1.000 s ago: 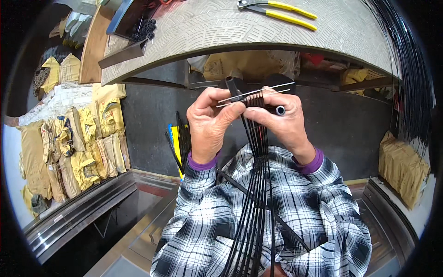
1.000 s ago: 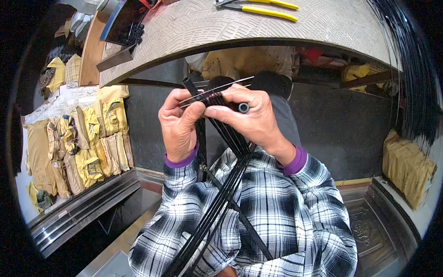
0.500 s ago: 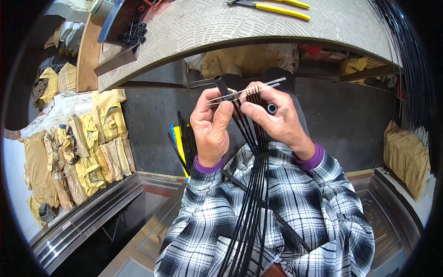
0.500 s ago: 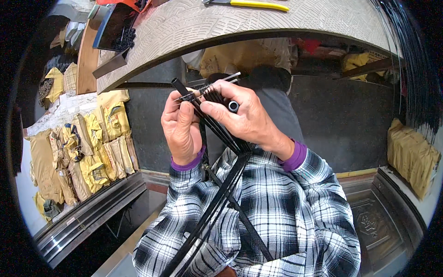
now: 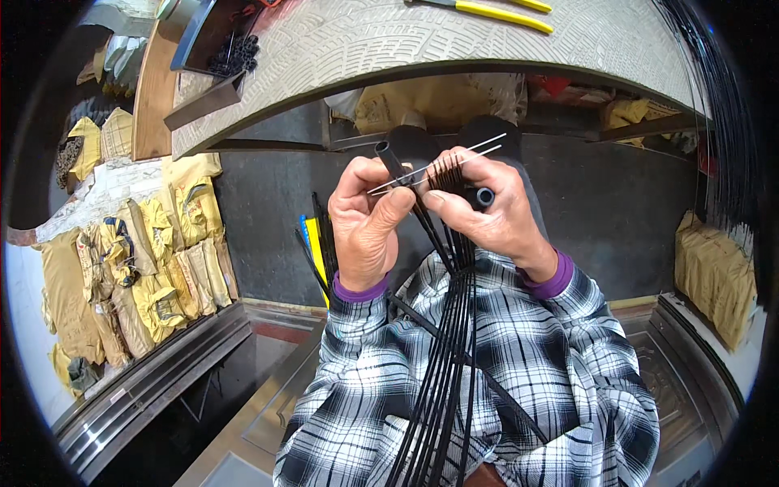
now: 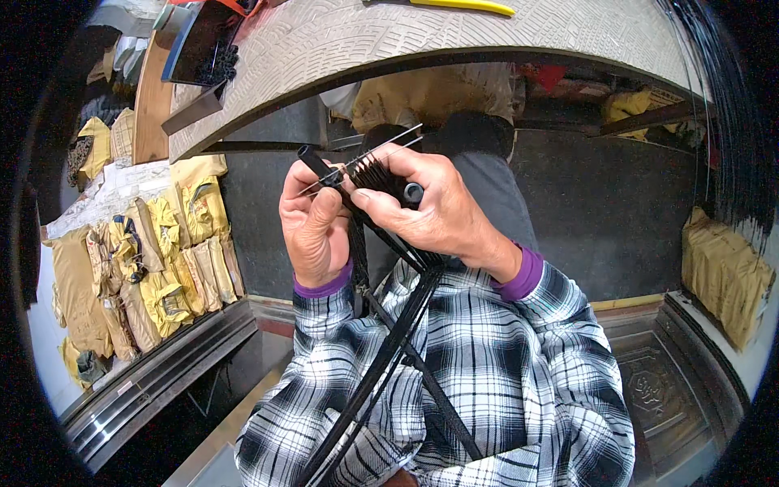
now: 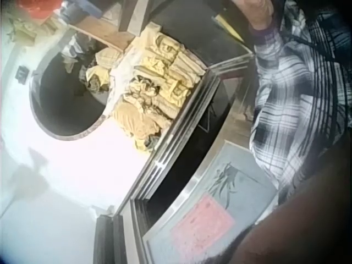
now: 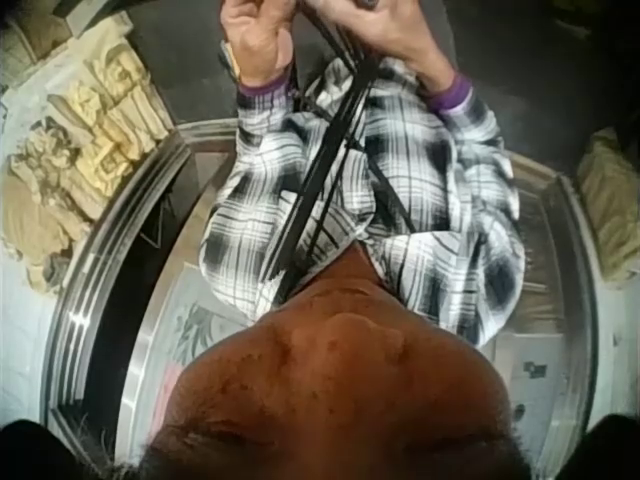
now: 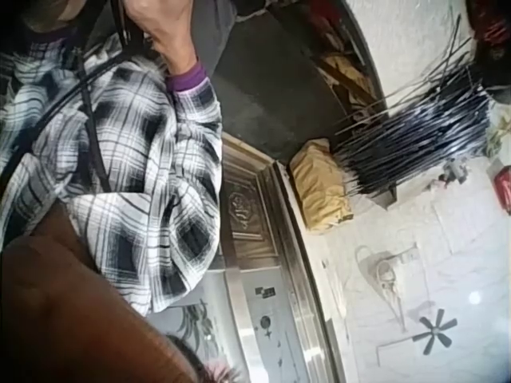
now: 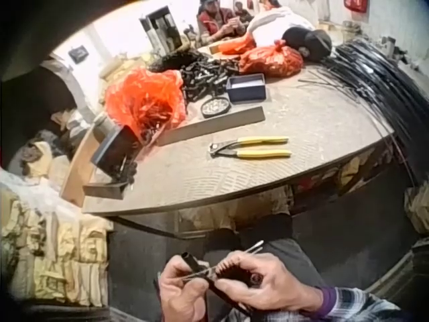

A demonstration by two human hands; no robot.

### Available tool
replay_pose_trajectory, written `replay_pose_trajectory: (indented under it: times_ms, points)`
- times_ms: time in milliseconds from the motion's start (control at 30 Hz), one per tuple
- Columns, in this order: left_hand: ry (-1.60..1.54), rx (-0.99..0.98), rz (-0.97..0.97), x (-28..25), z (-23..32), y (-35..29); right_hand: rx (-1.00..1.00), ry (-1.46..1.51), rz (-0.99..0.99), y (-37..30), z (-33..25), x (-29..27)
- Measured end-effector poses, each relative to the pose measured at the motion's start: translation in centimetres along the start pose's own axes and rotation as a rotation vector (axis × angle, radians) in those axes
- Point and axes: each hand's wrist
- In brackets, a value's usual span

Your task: Assembling and crimping plastic components onto wire harnesses at a mechanical assembly station.

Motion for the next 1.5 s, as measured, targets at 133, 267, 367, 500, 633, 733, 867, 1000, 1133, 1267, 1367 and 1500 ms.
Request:
replay_pose_trajectory:
  times_ms: [133,267,367,500,633,733,867,1000,1133,1267,1367,1500]
  points:
    - [0.022,-0.009,-0.012,-0.1,0.3,-0.1,-0.061,-0.023,0.009,0.0,-0.1,0.0]
    - [0.085,0.011,-0.007,-0.1,0.3,-0.5,-0.009,-0.057,-0.01,0.0,-0.3,0.1]
    - [0.05,0.061,0.009,0.0,-0.4,-0.7,-0.008,-0.042,0.001,-0.2,0.5,0.5]
    - [0.052,0.086,0.068,-0.5,-1.4,-1.2,0.139,0.107,-0.022,-0.2,0.7,0.6]
    - [0.106,0.189,0.057,-0.5,-1.9,-1.1,0.127,0.16,0.036,-0.2,0.5,0.5]
    - [0.102,0.184,0.046,-0.5,-1.8,-1.1,0.112,0.11,-0.087,0.0,0.8,-0.6]
    - [0.096,0.2,0.037,-0.2,-1.7,-1.0,0.05,0.002,-0.064,0.1,0.3,-0.4]
    - [0.03,0.188,0.097,0.0,-2.1,-1.5,-0.077,-0.087,-0.024,-0.2,0.0,-0.1]
    - [0.04,0.188,0.088,0.8,-2.2,-1.3,0.182,0.094,-0.02,-0.1,0.4,-0.1]
    - [-0.008,0.238,0.088,1.0,-2.7,-0.9,0.266,0.156,-0.117,0.5,0.6,-0.3]
    - [0.119,0.234,0.104,0.1,-4.0,-0.2,0.187,0.08,-0.059,0.2,1.1,-0.9]
    - [-0.232,0.057,0.024,1.7,-3.0,0.4,-0.177,0.116,0.202,3.0,0.5,-7.1]
Point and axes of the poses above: each hand's wrist, its own y-axis towards the middle knuckle, its own x-axis out of the palm, z = x × y, and after that the axes turned 4 degrees about -y, right-handed
